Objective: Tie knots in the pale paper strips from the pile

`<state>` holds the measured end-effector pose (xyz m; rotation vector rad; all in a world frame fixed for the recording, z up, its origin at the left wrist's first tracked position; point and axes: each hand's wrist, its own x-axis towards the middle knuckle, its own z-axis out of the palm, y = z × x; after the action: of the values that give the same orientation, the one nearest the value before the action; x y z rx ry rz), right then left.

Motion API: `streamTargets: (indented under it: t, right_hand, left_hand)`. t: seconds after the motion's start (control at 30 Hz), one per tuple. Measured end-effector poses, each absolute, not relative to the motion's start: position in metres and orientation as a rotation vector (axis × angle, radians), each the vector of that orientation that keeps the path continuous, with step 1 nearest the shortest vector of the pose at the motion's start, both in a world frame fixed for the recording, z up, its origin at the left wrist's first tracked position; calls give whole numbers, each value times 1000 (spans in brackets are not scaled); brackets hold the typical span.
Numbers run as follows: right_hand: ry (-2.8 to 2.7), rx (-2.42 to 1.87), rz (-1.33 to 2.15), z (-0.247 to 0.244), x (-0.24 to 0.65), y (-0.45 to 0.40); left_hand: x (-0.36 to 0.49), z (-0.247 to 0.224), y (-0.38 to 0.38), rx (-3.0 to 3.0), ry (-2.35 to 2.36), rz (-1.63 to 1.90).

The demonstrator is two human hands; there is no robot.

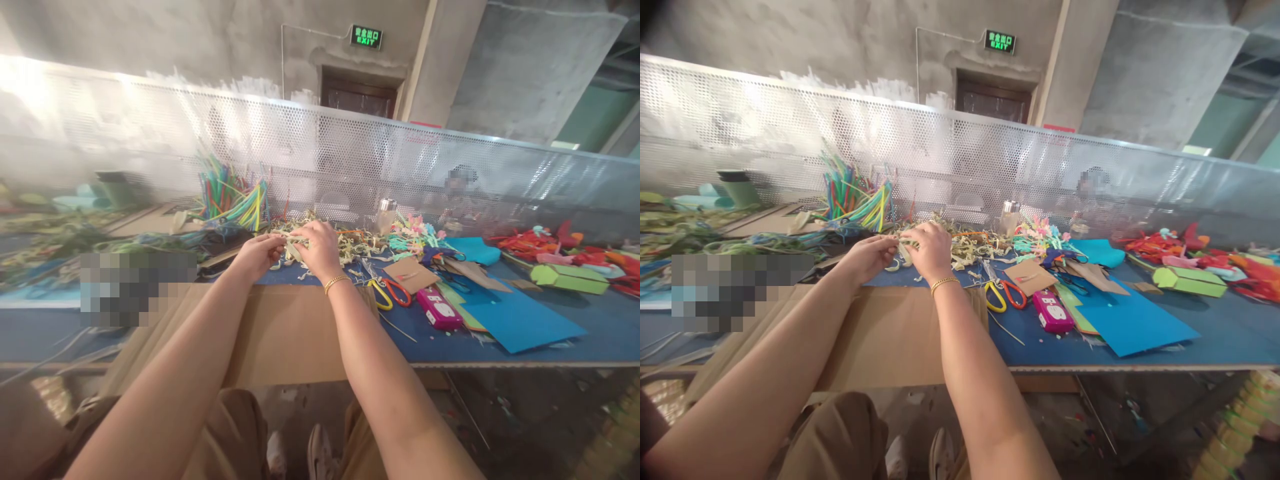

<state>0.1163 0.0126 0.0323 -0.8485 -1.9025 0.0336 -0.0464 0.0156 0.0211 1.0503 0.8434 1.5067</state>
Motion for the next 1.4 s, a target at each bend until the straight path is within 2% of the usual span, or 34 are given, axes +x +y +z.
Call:
streamTargets:
  t: [0.1,0.53,0.67,0.93,1.13,1.27,1.4]
  right_hand:
    - [-1924,-852,-83,33,119,12]
    - [-1904,-903,-73,28,115,13]
    - [-1762,-1015,48,23,110,18]
    - [-1659,-1109,503,20,114,30]
    - [-1767,-1155,461,23,118,28]
    - [-1634,-1196,496,20,113,28]
    - [-1429,-1016,678,11,105,35]
  left_hand:
    - [-46,19,17,1063,852,1476]
    - [-44,19,15,1187,877,1446]
    - [-43,17,15,1294,894,1477]
    - [-45,18,11,1655,956,1474]
    - [-47,17,13,1821,961,1442]
    - [-45,17,15,1878,1090,1601]
    - [-43,15,17,1959,1298,1815]
